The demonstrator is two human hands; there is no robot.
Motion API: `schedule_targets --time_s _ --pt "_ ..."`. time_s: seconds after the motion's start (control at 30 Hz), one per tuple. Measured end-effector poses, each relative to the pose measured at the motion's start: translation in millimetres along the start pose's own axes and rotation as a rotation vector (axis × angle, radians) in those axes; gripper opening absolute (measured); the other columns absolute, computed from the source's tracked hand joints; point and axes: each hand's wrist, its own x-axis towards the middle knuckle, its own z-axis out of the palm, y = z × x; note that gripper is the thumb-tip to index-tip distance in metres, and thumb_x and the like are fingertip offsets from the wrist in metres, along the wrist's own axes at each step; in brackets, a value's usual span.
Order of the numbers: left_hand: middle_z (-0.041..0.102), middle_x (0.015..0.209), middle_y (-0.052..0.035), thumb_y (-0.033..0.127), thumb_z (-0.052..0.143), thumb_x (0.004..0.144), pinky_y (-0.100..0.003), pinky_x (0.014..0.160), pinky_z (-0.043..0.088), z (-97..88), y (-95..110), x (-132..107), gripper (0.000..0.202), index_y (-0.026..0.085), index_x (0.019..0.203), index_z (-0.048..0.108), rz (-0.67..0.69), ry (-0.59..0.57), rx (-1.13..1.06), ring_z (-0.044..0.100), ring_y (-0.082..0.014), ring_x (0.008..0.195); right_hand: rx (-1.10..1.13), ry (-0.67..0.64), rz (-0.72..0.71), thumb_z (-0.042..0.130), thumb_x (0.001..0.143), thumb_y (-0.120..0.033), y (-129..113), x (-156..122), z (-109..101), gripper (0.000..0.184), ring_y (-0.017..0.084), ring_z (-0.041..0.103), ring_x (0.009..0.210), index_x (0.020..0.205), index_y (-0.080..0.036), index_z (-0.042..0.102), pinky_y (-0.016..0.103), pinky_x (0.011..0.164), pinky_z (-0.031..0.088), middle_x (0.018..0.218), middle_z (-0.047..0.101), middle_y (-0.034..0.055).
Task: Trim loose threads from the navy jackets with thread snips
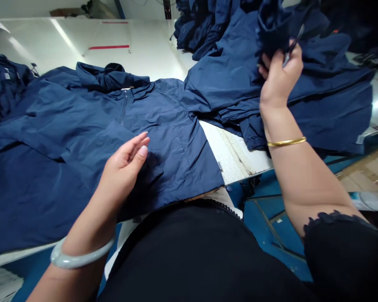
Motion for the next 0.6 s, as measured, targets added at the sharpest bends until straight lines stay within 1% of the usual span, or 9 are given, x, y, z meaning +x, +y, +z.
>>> schedule_targets --time_s 0.1,0.13,0.2,0.27,0.3,0.33,0.37,0.47,0.6 --pt "0.058 0.138 -0.0133 0.061 0.043 0.093 -0.052 0.108 0.042 0.1 8 3 0.06 0.021 0.138 0.048 -0.149 -0.065 -0.465 0.056 -0.0289 0.126 0.206 -0.179 -0.082 0.015 0.093 -0.028 -73 -52 20 0.047 0.004 0.065 0.102 0.129 -0.012 0.041 0.018 0.074 0.051 0.131 0.053 0.0059" --pt "0.056 0.141 -0.0136 0.066 0.036 0.093 -0.053 0.106 0.045 -2.0 11 4 0.066 0.021 0.139 0.046 -0.197 -0.105 -0.599 0.056 -0.0298 0.127 0.278 -0.36 -0.109 0.011 0.088 -0.027 -95 -76 28 0.055 0.004 0.062 0.106 0.132 -0.012 0.039 0.021 0.075 0.049 0.132 0.052 0.0032" --pt "0.055 0.142 -0.0112 0.073 0.023 0.091 -0.055 0.101 0.047 -11.2 14 2 0.075 0.02 0.14 0.045 -0.283 -0.141 -0.785 0.054 -0.032 0.128 0.34 -0.66 -0.093 -0.013 0.072 -0.021 -130 -132 40 0.083 -0.001 0.06 0.101 0.131 -0.018 0.045 0.027 0.072 0.045 0.13 0.054 -0.0068" --pt "0.066 0.129 -0.0037 0.072 0.024 0.092 -0.053 0.096 0.051 -26.7 11 -3 0.071 0.022 0.135 0.051 -0.395 -0.016 -0.834 0.057 -0.0313 0.122 0.464 -1.115 -0.052 0.016 0.088 -0.027 -149 -188 47 0.056 -0.003 0.064 0.079 0.123 -0.03 0.06 0.02 0.07 0.047 0.141 0.054 -0.0101" --pt "0.071 0.118 0.001 0.07 0.028 0.093 -0.05 0.094 0.053 -36.0 8 -7 0.065 0.024 0.128 0.056 -0.474 0.095 -0.822 0.06 -0.0299 0.118 0.559 -1.348 0.003 0.035 0.091 -0.027 -151 -213 48 0.044 -0.004 0.063 0.065 0.126 -0.033 0.06 0.016 0.065 0.051 0.153 0.041 -0.0079" --pt "0.075 0.107 0.0049 0.068 0.035 0.092 -0.046 0.091 0.055 -45.7 3 -12 0.057 0.026 0.12 0.062 -0.563 0.209 -0.799 0.062 -0.0282 0.114 0.622 -1.536 0.04 0.049 0.088 -0.023 -150 -233 49 0.042 -0.004 0.059 0.051 0.127 -0.035 0.061 0.013 0.054 0.053 0.157 0.032 -0.0041" --pt "0.076 0.1 0.0075 0.068 0.039 0.091 -0.044 0.089 0.057 -55.2 -2 -17 0.052 0.029 0.112 0.066 -0.63 0.282 -0.788 0.064 -0.0277 0.112 0.626 -1.645 0.039 0.053 0.087 -0.017 -147 -247 48 0.047 -0.004 0.057 0.046 0.129 -0.035 0.062 0.01 0.047 0.05 0.156 0.034 -0.0024" --pt "0.077 0.099 0.0109 0.07 0.047 0.085 -0.043 0.08 0.062 -76.3 -12 -31 0.044 0.036 0.1 0.071 -0.676 0.302 -0.812 0.066 -0.0291 0.111 0.664 -1.773 0.062 0.051 0.088 -0.015 -133 -255 43 0.048 0.002 0.064 0.055 0.133 -0.03 0.06 0.011 0.046 0.05 0.148 0.049 -0.0002" --pt "0.077 0.102 0.002 0.049 0.069 0.08 -0.042 0.076 0.064 -78.9 -5 -37 0.034 0.031 0.108 0.07 -0.714 0.351 -0.773 0.071 -0.0291 0.1 0.574 -1.642 0.188 0.05 0.093 -0.023 -118 -208 41 0.03 0.005 0.065 0.06 0.116 -0.021 0.069 0.016 0.051 0.051 0.118 0.07 0.0041"
